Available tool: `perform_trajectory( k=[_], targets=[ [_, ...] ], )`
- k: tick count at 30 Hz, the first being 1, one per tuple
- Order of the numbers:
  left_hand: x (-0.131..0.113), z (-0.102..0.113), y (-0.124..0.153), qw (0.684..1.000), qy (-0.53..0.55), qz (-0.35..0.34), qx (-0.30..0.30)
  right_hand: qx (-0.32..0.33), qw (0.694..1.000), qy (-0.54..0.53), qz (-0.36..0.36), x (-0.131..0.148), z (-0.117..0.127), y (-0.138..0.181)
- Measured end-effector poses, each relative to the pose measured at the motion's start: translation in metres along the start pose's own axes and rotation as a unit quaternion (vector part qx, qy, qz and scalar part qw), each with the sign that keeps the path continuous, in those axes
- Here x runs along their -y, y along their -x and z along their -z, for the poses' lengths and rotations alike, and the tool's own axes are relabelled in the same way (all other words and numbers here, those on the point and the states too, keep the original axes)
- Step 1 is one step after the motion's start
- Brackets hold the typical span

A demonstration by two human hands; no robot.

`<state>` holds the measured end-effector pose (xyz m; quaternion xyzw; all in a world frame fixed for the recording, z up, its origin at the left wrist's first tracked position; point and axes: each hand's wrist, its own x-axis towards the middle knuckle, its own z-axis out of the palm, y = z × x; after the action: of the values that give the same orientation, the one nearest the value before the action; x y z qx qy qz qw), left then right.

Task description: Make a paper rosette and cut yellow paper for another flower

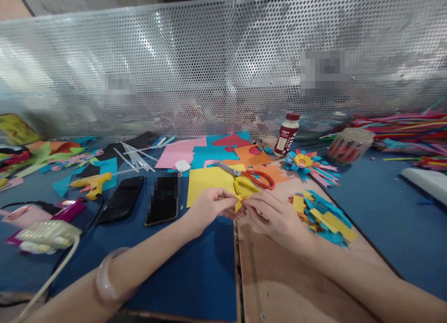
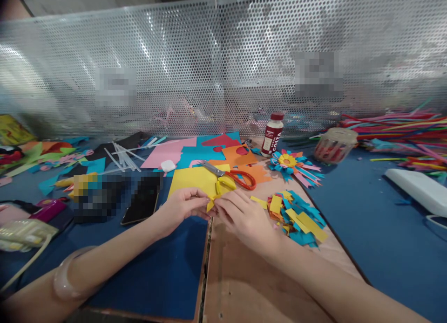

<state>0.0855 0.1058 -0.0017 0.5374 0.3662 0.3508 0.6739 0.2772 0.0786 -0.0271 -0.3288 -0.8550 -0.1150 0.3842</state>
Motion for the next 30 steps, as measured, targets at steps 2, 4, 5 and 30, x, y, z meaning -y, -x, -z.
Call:
perform_trajectory(
  k=[2,4,5,30],
  targets=[
    [0.0005,0.0003,0.0002,1.0,0.009,-0.001,0.007,-0.001,1.0,0.01,0.008,-0.0005,0.0002,0.0],
    [0.0009,0.0007,0.0007,1.0,0.015,-0.001,0.011,-0.002,1.0,0.02,0.015,-0.0006,0.0003,0.0001],
    [0.001,0.0009,0.001,1.0,0.017,-0.001,0.013,0.0,0.999,0.027,0.018,-0.0006,0.0004,0.0001],
    [0.0051,0.0,-0.001,1.0,-0.002,-0.014,-0.011,0.065,0.986,0.128,0.088,0.0035,0.0004,0.0028]
  ],
)
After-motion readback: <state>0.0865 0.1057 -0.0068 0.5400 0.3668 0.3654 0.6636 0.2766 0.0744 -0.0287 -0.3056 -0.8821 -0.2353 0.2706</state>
